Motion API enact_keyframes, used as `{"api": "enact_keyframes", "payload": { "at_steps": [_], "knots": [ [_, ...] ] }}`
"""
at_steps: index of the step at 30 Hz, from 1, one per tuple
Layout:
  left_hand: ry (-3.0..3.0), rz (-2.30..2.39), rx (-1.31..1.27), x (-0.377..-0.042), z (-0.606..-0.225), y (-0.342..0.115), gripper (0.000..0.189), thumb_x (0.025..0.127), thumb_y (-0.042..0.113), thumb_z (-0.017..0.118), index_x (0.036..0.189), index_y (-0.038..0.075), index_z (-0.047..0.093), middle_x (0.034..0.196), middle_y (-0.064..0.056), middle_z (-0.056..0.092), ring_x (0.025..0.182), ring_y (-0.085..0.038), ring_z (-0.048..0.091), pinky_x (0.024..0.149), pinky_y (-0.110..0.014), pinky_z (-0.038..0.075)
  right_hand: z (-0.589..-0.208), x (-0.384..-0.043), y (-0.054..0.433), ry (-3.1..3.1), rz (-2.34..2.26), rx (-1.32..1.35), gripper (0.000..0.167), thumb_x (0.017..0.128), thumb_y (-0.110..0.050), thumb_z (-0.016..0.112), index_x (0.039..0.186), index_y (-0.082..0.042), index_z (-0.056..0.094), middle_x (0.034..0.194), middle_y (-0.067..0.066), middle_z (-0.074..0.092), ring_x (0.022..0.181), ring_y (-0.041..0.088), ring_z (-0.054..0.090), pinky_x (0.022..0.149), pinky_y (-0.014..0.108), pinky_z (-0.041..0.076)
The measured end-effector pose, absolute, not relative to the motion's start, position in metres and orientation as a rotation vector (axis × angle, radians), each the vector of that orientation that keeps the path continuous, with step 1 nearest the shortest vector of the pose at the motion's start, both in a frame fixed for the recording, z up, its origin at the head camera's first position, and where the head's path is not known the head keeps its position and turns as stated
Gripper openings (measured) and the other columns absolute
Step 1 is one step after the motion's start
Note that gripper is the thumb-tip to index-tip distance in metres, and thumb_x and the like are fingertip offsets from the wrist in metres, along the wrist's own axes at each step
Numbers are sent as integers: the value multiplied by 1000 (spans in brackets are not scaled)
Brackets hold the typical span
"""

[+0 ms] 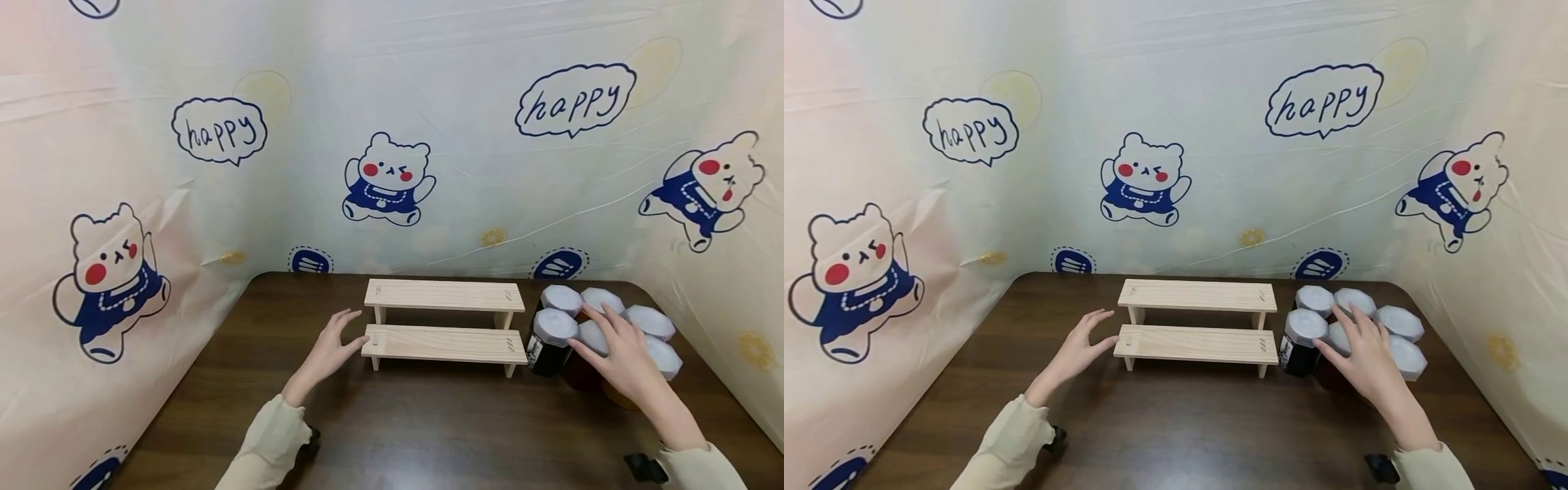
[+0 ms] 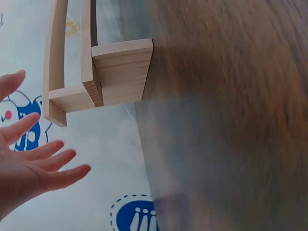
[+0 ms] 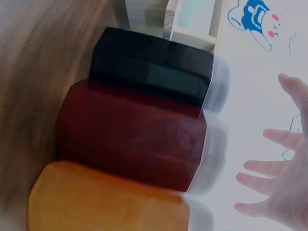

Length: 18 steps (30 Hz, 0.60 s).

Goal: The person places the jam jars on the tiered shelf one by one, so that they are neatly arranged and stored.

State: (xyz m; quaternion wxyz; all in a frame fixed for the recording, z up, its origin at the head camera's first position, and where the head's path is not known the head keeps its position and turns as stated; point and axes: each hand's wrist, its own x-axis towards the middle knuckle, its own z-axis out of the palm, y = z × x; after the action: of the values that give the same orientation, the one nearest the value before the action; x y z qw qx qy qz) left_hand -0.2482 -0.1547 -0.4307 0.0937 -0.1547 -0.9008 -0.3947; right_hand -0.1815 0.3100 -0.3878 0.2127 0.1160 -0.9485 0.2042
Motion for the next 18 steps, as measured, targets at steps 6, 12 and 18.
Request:
{"api": "enact_keyframes", "payload": {
  "at_steps": [6,12,18],
  "knots": [
    [-2678,-1259,-433,-248,-438,-155,49,79,22,66,122,4,51,124,-18,45,114,-37,42,93,-51,37,-393,-171,322,-2457,636,320,53,77,-21,68,121,1,48,121,34,39,104,54,35,89,66,25],
    [-2693,-1453,-333,-248,-442,-151,46,81,19,63,123,4,50,124,-18,46,107,-41,48,85,-49,44,-396,-161,338,-2422,696,218,50,77,-18,67,118,4,49,121,32,40,105,53,33,90,68,20],
    [-2656,-1588,-301,-252,-450,-147,42,81,12,63,120,1,51,122,-22,48,101,-38,53,79,-43,50,-399,-153,353,-2438,773,104,51,77,-17,67,120,4,49,123,35,36,107,55,29,87,68,19]
  ]
}}
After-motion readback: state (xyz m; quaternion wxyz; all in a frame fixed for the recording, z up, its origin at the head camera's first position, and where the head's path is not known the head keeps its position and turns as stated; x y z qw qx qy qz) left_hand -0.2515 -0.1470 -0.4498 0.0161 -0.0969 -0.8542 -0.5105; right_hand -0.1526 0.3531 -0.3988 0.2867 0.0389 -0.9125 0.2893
